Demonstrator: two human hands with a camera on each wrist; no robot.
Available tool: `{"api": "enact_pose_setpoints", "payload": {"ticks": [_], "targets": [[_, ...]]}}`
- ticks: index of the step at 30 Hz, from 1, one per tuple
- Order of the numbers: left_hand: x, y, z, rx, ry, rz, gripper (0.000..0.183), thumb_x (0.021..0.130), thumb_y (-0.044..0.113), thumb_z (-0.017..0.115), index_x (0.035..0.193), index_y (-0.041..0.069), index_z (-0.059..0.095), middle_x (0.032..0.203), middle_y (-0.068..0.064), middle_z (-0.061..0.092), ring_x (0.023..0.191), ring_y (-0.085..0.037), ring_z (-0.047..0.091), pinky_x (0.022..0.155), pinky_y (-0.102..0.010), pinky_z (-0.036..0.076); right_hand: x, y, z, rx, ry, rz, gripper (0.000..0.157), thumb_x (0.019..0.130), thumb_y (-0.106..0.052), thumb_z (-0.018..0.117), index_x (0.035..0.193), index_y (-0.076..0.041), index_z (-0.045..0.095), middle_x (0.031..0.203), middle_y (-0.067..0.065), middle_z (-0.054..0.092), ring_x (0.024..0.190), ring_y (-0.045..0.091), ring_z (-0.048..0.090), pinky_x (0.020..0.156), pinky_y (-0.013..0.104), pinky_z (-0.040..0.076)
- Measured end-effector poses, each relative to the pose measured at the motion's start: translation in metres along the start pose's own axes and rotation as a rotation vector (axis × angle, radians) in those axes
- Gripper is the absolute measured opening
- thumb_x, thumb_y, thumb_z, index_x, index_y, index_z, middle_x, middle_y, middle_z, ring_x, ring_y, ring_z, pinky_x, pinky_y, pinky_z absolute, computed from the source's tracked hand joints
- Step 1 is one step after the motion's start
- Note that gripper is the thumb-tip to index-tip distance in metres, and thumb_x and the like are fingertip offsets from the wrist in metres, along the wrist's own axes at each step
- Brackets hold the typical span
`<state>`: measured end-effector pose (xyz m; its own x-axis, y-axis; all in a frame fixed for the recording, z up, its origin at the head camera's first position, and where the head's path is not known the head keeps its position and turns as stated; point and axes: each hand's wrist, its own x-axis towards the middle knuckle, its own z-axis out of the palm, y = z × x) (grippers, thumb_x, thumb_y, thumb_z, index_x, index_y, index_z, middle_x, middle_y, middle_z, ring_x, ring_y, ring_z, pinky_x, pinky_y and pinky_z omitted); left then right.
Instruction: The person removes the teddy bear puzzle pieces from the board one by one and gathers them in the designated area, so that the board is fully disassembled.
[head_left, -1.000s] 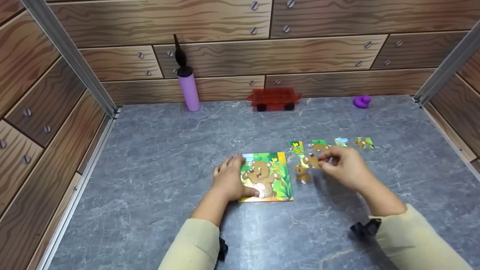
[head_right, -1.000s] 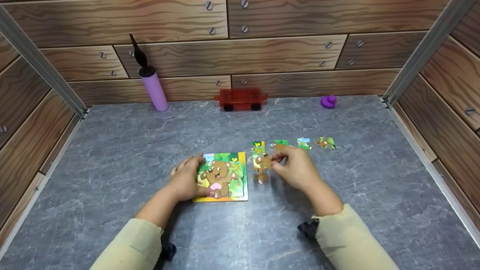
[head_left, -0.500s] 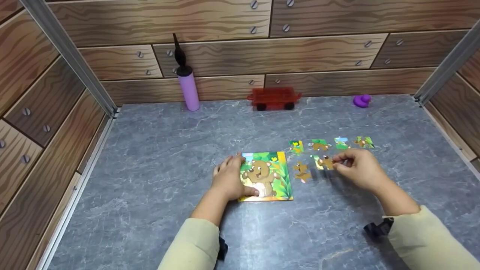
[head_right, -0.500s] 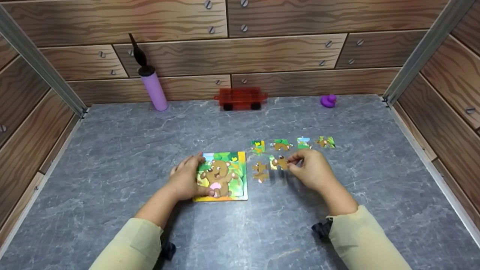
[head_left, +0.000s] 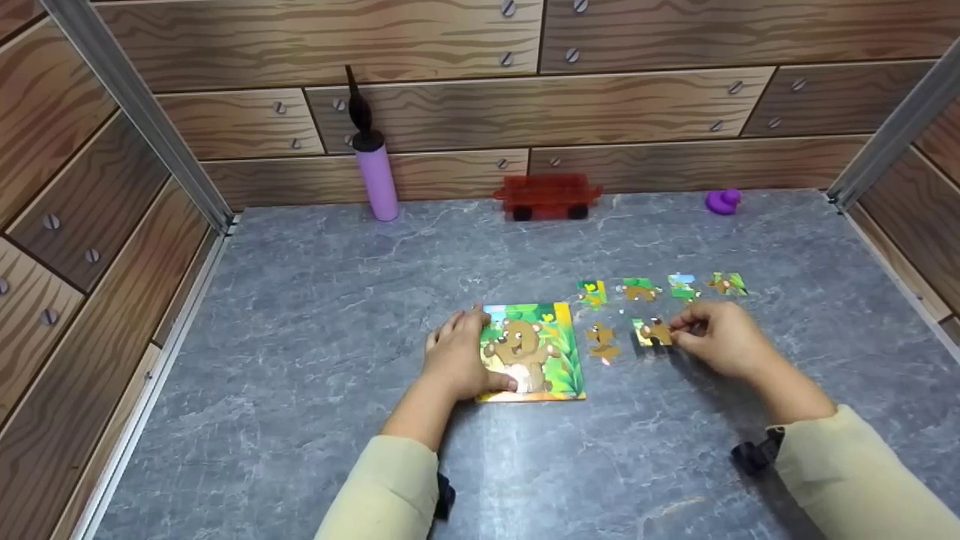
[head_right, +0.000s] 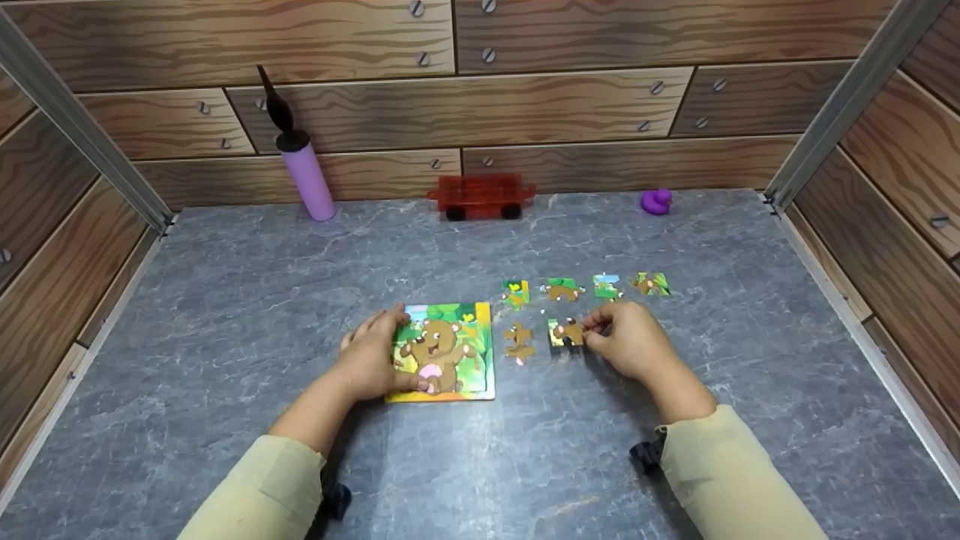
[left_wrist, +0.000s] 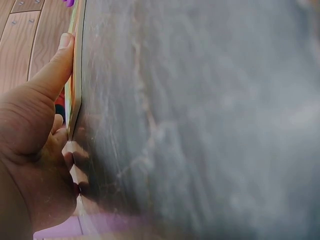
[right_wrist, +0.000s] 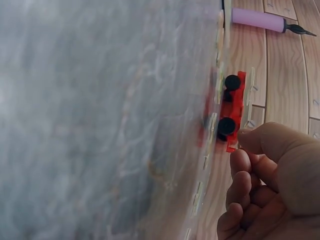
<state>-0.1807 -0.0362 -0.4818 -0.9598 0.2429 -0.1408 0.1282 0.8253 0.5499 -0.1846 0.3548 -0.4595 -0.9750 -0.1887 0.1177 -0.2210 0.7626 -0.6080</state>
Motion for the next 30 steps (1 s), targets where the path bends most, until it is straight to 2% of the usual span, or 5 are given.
{"api": "enact_pose_setpoints", "payload": {"ticks": [12,24,30], "targets": [[0.001,0.000,0.001,-0.005,-0.004,0.001,0.111,0.070,0.055,0.097,0.158,0.014,0.043,0.173,-0.005,0.029,0.160,-0.033,0.021,0.128,-0.059,0.012,0.005,0.005,0.002,-0.023,-0.071,0.043,0.010,0.089,-0.001,0.075,0.097,0.004,0.078,0.085,0.006,0.074,0.075,0.014,0.062,0.064,0.021,0.051],[0.000,0.000,0.000,-0.003,0.001,-0.006,0.114,0.069,0.057,0.096,0.160,0.016,0.042,0.173,-0.005,0.030,0.160,-0.034,0.021,0.128,-0.059,0.011,0.009,0.005,0.006,-0.062,-0.133,0.047,0.008,0.089,-0.003,0.076,0.094,0.003,0.078,0.081,0.002,0.072,0.074,0.013,0.061,0.064,0.026,0.051],[-0.001,0.000,0.000,-0.006,-0.001,-0.006,0.113,0.070,0.057,0.096,0.160,0.015,0.042,0.173,-0.005,0.029,0.160,-0.034,0.021,0.128,-0.058,0.010,0.011,0.006,0.006,-0.067,-0.138,0.051,0.009,0.088,-0.004,0.077,0.094,0.003,0.078,0.080,0.002,0.072,0.074,0.013,0.062,0.065,0.026,0.052]]}}
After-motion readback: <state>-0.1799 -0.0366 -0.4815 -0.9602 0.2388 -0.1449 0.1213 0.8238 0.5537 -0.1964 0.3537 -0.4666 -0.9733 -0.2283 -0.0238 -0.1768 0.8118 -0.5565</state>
